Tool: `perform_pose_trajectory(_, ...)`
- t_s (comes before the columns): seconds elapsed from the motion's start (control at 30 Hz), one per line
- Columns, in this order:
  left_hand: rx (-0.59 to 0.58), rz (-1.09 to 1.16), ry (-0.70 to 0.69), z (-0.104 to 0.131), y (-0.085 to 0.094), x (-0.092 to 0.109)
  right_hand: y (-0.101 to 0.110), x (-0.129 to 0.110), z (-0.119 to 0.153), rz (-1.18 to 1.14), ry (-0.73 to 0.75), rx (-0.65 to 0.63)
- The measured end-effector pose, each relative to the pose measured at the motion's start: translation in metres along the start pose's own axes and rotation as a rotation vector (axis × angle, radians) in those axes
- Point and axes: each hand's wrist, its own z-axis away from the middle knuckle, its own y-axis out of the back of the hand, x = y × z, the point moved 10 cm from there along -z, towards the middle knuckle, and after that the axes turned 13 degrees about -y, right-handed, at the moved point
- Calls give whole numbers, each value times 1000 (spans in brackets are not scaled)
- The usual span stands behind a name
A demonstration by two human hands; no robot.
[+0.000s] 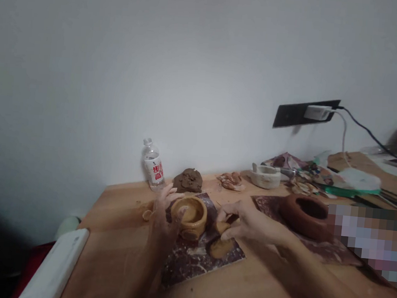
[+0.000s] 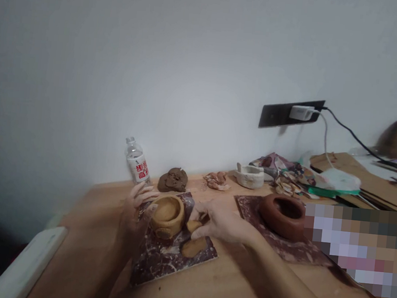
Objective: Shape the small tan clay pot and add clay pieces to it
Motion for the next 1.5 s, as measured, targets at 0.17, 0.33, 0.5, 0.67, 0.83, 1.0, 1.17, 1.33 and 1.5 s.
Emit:
perform_pose_trajectory(0.17,97,-37,67,3,14,-3,20,-15,-2,-549,74,-19)
perform_pose_trajectory(0.33,92,-37,67,7,9,-9,7,-1,-30,-1051,-50,-95)
perform_pose_trajectory(0.5,65,95,172,-5,0,-10,-4,12,-45,-1169,-98,-50)
perform_pose_trajectory(0.67,70,412,379,-24,-11,-6,-11,19,-48,-1165,-82,-67)
perform_pose_trajectory(0.83,88,245,228,-24,-13,-7,-1,25,-46,-1167,-21,57)
perform_pose_trajectory(1.0,97,-151,-257,-11,-7,26,2,20,-39,-1084,13,164)
perform_pose_trajectory(1.17,145,-169,-208,-9,1,24,-5,10,-34,-1158,23,65)
perform_pose_trajectory(1.33,177,-60,-70,-4,0,6,-14,17,-37,-1288,-82,-123)
perform_pose_trajectory(1.5,184,-73,-78,-3,0,8,-8,15,-39,-1235,-10,-122)
